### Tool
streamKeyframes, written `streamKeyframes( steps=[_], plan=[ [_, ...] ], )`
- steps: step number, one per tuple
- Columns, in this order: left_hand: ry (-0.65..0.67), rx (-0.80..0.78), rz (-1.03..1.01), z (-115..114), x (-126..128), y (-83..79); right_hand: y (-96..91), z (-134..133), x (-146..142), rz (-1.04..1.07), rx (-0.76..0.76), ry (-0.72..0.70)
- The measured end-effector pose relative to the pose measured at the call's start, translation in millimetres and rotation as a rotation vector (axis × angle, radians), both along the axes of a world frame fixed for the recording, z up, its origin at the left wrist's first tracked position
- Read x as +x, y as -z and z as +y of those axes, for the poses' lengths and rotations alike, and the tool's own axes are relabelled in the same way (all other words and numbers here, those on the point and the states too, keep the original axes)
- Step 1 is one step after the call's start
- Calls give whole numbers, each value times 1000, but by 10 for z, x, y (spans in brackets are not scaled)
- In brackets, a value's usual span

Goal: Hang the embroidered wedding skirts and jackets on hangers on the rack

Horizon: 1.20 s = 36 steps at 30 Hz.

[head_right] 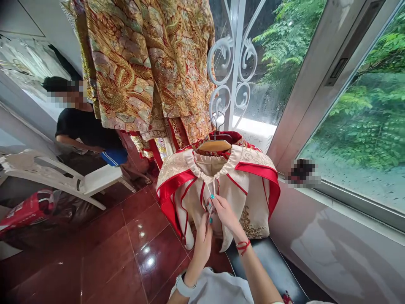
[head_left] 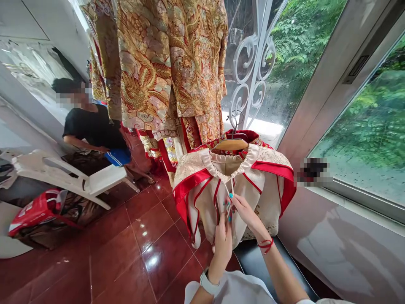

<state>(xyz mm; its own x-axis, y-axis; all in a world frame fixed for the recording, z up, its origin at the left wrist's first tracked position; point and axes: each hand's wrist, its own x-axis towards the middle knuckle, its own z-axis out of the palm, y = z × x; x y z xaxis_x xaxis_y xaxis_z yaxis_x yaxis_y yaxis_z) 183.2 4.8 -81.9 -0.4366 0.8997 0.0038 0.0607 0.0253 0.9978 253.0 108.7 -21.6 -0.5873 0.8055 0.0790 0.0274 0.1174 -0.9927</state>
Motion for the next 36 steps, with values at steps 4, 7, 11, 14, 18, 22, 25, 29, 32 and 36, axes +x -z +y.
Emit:
streamKeyframes(
  steps=[4,7,11,14,18,22,25,29,32,36],
  plan=[
    [109,-13,262,-323,15,-275,-359,195,-65,77,-212,-101],
    [164,31,331,-557,29,-513,-709,447,-118,86,-506,-226],
    [127,69,326,-813,-26,-754,-1196,676,-119,120,-761,-321],
    [98,82,336,-891,-52,-778,-1325,657,-146,205,-801,-348],
    [168,85,333,-814,-33,-670,-1075,546,-220,186,-676,-217],
    [103,16,277,-777,-33,-669,-793,493,-42,63,-369,-178],
    [83,-35,250,-810,-66,-760,-699,431,277,-78,165,71],
    [74,-56,226,-818,-80,-833,-619,327,597,-297,1027,228],
    [107,-87,220,-785,-36,-836,-590,333,616,-352,1335,44],
    [173,-56,166,-703,72,-853,-622,427,411,-298,1435,49]
  ],
)
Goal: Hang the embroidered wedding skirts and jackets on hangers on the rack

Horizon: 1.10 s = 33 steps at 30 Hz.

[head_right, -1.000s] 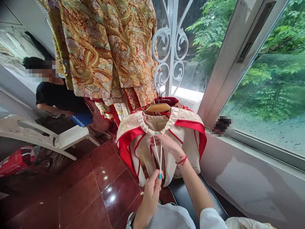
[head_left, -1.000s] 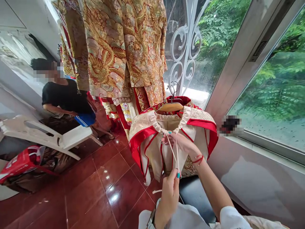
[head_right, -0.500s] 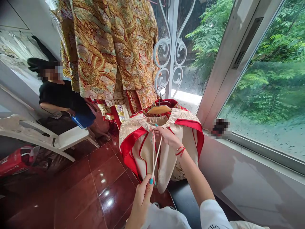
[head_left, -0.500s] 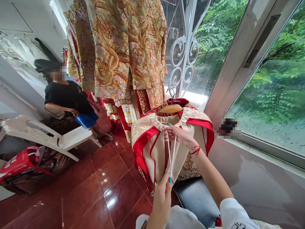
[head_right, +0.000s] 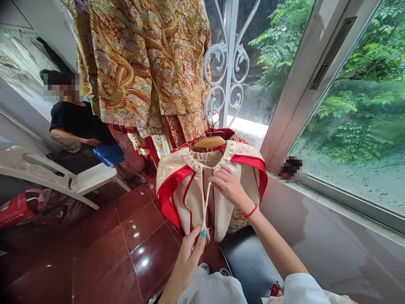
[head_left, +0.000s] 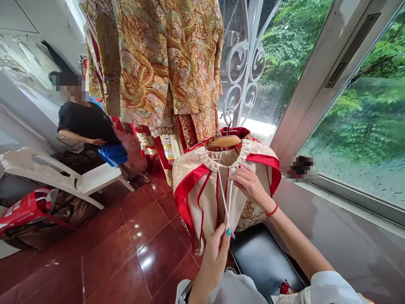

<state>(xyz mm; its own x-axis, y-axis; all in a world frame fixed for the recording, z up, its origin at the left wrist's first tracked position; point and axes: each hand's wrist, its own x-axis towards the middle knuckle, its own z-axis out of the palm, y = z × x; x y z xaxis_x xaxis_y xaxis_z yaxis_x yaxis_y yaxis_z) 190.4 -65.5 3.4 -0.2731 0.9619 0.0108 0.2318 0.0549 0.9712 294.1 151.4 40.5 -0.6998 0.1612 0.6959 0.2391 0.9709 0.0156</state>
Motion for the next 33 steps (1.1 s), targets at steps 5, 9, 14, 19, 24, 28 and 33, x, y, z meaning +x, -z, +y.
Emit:
streamKeyframes(
  steps=[5,9,14,19,24,28,33],
  plan=[
    [92,51,-36,51,91,-53,-5,11,-297,-194,118,46],
    [-42,88,-106,-7,38,-87,56,-43,-355,-257,113,68],
    [-58,126,-129,-20,-157,-113,107,-24,-371,-206,112,77],
    [-217,200,-105,77,-554,-170,70,26,-261,-181,31,-27],
    [-299,287,36,245,-920,-87,-11,24,-89,-1,-399,-181],
    [-366,344,164,478,-906,-137,-87,7,-51,108,-542,-241],
    [-76,537,335,1021,-771,-545,-121,3,-36,-3,-236,-142]
  ],
)
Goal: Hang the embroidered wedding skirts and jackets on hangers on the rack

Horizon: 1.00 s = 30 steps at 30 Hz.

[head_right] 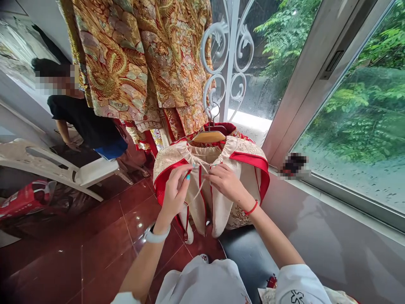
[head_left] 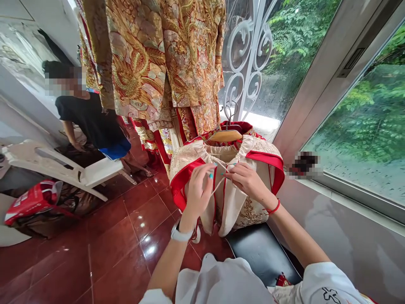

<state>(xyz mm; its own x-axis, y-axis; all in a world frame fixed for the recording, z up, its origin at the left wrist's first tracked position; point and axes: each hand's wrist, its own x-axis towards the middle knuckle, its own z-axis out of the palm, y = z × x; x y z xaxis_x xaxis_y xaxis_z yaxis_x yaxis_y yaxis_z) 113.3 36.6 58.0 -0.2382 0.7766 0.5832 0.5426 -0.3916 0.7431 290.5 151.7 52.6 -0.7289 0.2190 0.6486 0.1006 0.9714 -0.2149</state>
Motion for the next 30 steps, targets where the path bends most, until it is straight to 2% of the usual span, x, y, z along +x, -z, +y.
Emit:
streamKeyframes(
  steps=[3,5,7,9,13,17,20,22,24,30],
  plan=[
    [169,-47,105,361,-6,-158,38,23,34,-38,83,78],
    [203,-112,187,524,-23,-184,81,48,60,0,97,121],
    [226,-175,235,606,-26,-174,128,71,81,50,117,138],
    [314,-225,214,625,-13,-154,172,84,90,88,134,126],
    [466,-249,6,588,17,-122,243,77,93,91,115,101],
    [493,-284,-357,508,13,-116,305,58,113,143,83,87],
    [531,-242,-618,413,-9,-151,353,45,113,193,98,85],
    [506,-152,-767,321,-58,-199,383,35,101,223,111,116],
    [413,-20,-875,194,-158,-263,408,24,90,248,97,138],
    [115,352,-985,-331,-633,-420,425,-22,125,352,-85,91]
  ],
)
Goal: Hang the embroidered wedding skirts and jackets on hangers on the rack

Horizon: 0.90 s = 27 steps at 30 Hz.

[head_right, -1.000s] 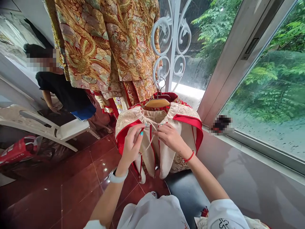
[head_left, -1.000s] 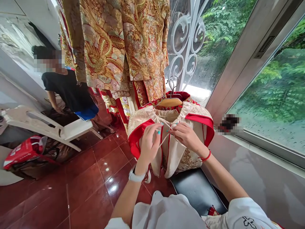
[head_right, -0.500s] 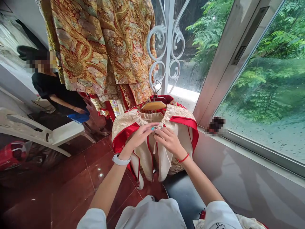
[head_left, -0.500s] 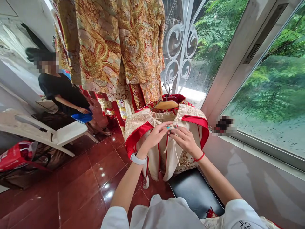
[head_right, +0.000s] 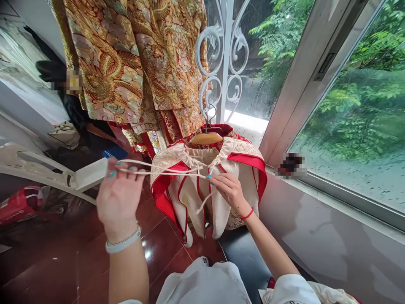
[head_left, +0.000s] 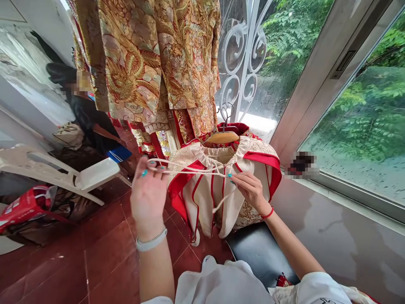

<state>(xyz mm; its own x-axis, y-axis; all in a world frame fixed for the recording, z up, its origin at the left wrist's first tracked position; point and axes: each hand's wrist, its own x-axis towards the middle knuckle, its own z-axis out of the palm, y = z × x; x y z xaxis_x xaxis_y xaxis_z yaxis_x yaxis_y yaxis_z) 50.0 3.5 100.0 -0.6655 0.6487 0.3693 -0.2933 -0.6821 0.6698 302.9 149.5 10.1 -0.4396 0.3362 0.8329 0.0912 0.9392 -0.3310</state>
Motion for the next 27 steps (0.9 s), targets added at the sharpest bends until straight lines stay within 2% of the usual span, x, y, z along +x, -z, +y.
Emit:
streamKeyframes(
  steps=[2,4,7,9,11,13,15,17,20,22,24,25,27],
  plan=[
    [-88,11,-17,-133,-102,18,-5,-34,0,58,-115,10],
    [-146,10,-19,-208,-164,97,8,-62,-19,120,-303,23],
    [-217,-8,-23,-231,-283,319,63,-33,-54,259,-651,59],
    [-288,-48,-70,-228,-452,500,88,62,-52,392,-826,124],
    [-401,-104,-147,-243,-694,673,71,205,-28,482,-873,203],
    [-527,-159,-177,-285,-949,833,23,352,-5,505,-825,249],
    [-612,-212,-153,-339,-1132,993,-11,458,-4,499,-809,225],
    [-609,-318,-120,-388,-1185,1160,8,497,-18,498,-901,155],
    [-573,-633,-30,-416,-992,1352,100,461,-5,487,-1123,-41],
    [-717,-788,144,-382,-710,1356,126,419,41,436,-1258,-223],
    [-939,-770,425,-285,-353,1225,80,392,84,353,-1354,-381],
    [-992,-711,593,-210,-166,1118,33,387,91,308,-1385,-434],
    [-954,-630,908,-12,174,874,-80,387,62,220,-1429,-487]
  ],
)
